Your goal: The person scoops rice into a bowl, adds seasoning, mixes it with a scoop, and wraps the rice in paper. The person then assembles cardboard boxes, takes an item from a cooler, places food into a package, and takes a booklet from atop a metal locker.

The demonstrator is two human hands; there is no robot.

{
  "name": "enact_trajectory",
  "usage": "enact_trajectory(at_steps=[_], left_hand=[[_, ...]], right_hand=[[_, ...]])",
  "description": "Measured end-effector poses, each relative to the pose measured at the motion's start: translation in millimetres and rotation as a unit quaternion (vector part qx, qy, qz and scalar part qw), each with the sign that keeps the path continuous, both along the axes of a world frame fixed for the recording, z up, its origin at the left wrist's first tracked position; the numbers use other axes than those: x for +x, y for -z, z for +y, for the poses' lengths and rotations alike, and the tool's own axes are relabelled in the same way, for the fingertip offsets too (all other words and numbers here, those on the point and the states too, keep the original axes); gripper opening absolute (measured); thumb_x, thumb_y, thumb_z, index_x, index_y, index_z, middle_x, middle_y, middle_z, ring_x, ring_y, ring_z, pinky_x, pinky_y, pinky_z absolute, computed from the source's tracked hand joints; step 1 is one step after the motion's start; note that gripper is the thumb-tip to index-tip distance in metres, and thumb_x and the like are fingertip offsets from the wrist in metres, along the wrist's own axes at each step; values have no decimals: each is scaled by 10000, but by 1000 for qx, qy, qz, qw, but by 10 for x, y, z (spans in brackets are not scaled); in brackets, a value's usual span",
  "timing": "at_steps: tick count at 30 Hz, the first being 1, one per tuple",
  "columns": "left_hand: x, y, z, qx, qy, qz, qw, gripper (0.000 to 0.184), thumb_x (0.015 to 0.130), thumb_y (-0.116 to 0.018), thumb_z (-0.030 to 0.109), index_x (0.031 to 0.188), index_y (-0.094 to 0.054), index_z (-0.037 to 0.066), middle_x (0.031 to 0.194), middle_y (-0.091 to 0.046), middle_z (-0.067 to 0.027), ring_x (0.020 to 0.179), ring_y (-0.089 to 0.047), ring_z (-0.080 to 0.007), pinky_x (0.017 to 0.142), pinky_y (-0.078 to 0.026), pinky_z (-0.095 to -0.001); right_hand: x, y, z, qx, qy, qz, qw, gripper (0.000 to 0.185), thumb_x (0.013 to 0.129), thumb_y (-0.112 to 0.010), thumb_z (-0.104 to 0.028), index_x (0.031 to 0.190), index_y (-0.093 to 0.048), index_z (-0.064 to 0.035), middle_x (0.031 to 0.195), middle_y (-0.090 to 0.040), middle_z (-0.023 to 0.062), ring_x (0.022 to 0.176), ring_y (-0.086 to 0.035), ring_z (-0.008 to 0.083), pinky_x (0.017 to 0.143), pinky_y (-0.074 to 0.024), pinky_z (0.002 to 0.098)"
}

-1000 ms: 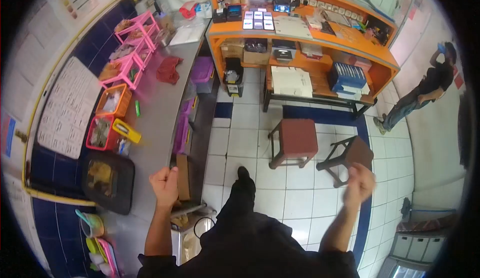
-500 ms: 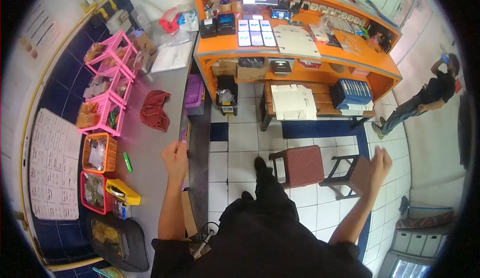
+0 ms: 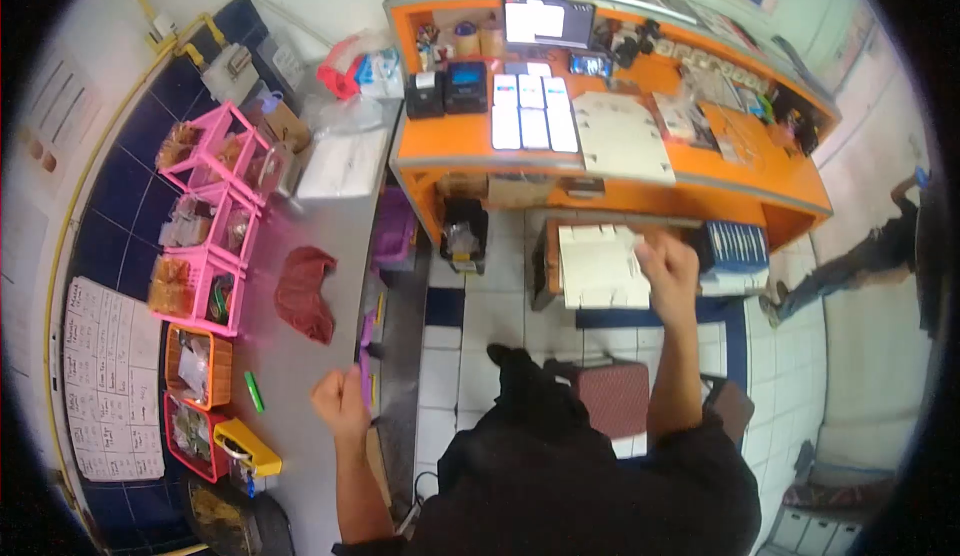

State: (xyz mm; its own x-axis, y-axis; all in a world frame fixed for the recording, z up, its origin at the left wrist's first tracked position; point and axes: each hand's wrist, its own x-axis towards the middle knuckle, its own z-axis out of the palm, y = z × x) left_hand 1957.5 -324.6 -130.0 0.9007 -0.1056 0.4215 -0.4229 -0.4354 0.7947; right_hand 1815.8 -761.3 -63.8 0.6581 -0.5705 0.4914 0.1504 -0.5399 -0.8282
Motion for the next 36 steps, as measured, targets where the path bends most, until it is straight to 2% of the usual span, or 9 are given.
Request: enact_trajectory(at_steps=[5,7,9,16,18,26,28,31,36], left_hand=[[215,-538,-429,-12,2,-65,998,446,852,-643,11,603,-275,57,541,-242,-16,523,-233,-88,475,-170,-333],[446,-473,-565,6,-22,-50,998,450,852,-643,14,603,-270,58,544,-243,-14,515,-234,-92,478,-167,-332],[713,-346,-764,-52,-57,42,996,455,848,-637,11,600,-259,70,541,-242,-16,497,-231,-112,482,-158,-331],[822,-587,-1234,29,10,-46,998,487,862,-671,57,596,-264,81,540,-253,18,523,-234,-80,482,-162,-324],[1039,-376,-1273,28,-41,58,997,496,857,-684,64,591,-266,79,536,-263,25,524,-243,-75,477,-169,-324],[1197,-387,-1515,59,12,70,996,483,901,-677,133,592,-314,60,543,-285,8,533,-280,-80,477,-216,-334],[1307,-191,-1610,93,3,174,980,471,908,-694,174,605,-359,42,544,-316,-4,535,-308,-89,481,-247,-342],[1137,205,-1801,118,65,235,963,445,910,-719,226,618,-449,26,527,-379,-32,533,-336,-102,480,-288,-360],[745,-216,-2185,213,221,329,893,360,946,-656,347,748,-611,50,668,-614,-151,604,-580,-342,586,-444,-435]], right_hand=[[287,-92,-621,128,-84,-81,985,475,958,-649,-121,598,-341,-85,572,-353,-64,528,-295,57,486,-223,277],[643,0,-901,223,6,-3,975,421,988,-645,-210,636,-451,-83,593,-415,-54,528,-322,43,480,-244,263],[884,195,-1079,183,15,20,983,454,984,-648,-180,615,-400,-94,589,-380,-67,542,-303,42,486,-222,264],[1333,190,-1308,195,-80,-8,977,511,988,-656,-167,614,-314,-95,588,-317,-80,570,-256,45,506,-193,276],[1593,449,-1430,178,-11,90,980,498,994,-642,-153,619,-321,-94,587,-320,-83,570,-260,41,507,-196,272],[1652,581,-1545,301,-49,71,950,406,1026,-585,-224,652,-512,-83,562,-358,-83,521,-260,14,475,-175,239],[1787,738,-1640,323,-62,102,939,386,1037,-556,-277,736,-593,-38,571,-385,-66,527,-310,38,483,-232,256],[1984,1273,-1625,91,-38,270,958,393,1018,-536,-278,818,-534,61,705,-587,97,660,-561,216,642,-431,391],[2209,1583,-863,157,-279,331,888,224,953,-532,-194,1052,-635,-21,849,-691,157,822,-677,296,790,-520,410]])
